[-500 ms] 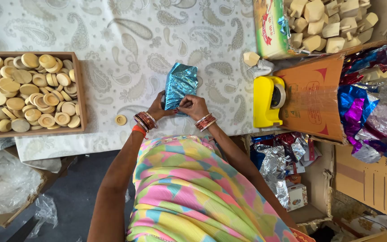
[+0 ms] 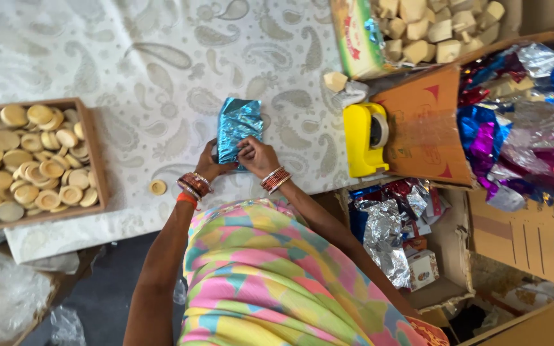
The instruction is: Wrapping small circular wooden or light-colored items with colored foil and packing them.
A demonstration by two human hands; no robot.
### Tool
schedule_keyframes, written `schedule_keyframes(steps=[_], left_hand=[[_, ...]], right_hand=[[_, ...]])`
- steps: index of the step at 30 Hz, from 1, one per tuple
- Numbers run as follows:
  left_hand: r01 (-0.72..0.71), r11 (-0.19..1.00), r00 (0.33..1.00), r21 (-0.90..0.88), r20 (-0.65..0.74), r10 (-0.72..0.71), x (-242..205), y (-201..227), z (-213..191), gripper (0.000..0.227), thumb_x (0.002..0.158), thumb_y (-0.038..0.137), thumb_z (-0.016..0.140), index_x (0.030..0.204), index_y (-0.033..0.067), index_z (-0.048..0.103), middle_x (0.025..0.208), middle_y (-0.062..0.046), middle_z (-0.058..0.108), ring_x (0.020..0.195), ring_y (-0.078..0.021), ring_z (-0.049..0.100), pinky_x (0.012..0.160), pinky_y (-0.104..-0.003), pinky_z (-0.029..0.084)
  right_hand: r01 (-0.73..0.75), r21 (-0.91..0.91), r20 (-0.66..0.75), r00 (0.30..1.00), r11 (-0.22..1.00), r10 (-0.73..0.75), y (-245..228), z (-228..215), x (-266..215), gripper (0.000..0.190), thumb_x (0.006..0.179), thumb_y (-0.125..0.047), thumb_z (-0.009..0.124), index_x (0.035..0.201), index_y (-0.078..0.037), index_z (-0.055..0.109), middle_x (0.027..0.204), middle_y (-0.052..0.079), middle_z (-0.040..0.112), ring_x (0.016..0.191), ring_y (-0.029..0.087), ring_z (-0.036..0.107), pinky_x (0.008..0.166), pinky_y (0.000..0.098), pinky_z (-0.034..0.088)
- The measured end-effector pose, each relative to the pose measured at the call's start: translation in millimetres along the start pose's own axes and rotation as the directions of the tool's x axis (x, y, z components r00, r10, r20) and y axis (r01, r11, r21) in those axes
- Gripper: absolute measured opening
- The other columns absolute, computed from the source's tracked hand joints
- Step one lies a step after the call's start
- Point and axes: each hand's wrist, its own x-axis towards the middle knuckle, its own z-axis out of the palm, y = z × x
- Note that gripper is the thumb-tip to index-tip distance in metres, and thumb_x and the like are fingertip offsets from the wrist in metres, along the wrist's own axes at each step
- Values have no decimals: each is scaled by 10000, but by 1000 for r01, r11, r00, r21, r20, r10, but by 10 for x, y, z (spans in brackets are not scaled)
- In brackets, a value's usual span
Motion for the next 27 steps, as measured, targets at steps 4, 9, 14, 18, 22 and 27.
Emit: schedule_keyframes(steps=[4,9,14,18,22,27], left_hand=[[45,996,999,-76,-18,-47,16,-17,36,954,700,-74,818,1500,30,308,1107,-134,719,928,-210,734,764,-337,631],[-68,995,991,-72,-117,59,46,-135,75,863,711,-58,826,1441,-8,370,1092,-180,722,916,-245,737,761,-360,642],[13,996,992,-85,-121,-23,-76,112,145,837,707,-45,812,1424,11,384,1072,-164,727,897,-231,741,733,-361,643],[7,997,992,-78,-123,-17,-61,71,113,830,711,-52,821,1413,15,383,1066,-164,724,891,-234,739,729,-364,642],[33,996,993,-77,-113,-41,-67,132,112,819,705,-74,809,1397,7,380,1047,-178,721,878,-250,743,724,-379,652],[89,991,989,-103,-111,-100,-129,263,152,808,713,-80,792,1394,42,374,1048,-169,720,885,-245,739,739,-385,656]], right_hand=[[89,43,-86,993,995,-85,35,-72,-43,252,863,-33,736,1099,-28,648,1033,69,758,917,103,744,753,257,617],[182,231,-330,939,956,-99,309,-488,-255,161,985,-89,684,1144,-60,679,1060,43,755,968,96,713,836,237,583],[43,85,-771,636,995,38,697,-1388,-821,185,1010,-204,688,1138,-71,703,1048,35,724,925,115,672,811,255,549],[-71,-65,-916,400,995,-32,1084,-2153,-1415,246,1033,-228,607,1218,-73,648,1128,80,718,997,192,712,873,311,599],[-382,-247,-871,491,891,-30,1351,-2549,-1774,240,1060,-215,562,1237,-88,662,1148,161,697,1025,306,698,875,403,575],[-433,-267,-665,729,861,160,1247,-2739,-1820,314,1052,-224,498,1297,-126,668,1173,182,716,1019,344,694,874,451,532]])
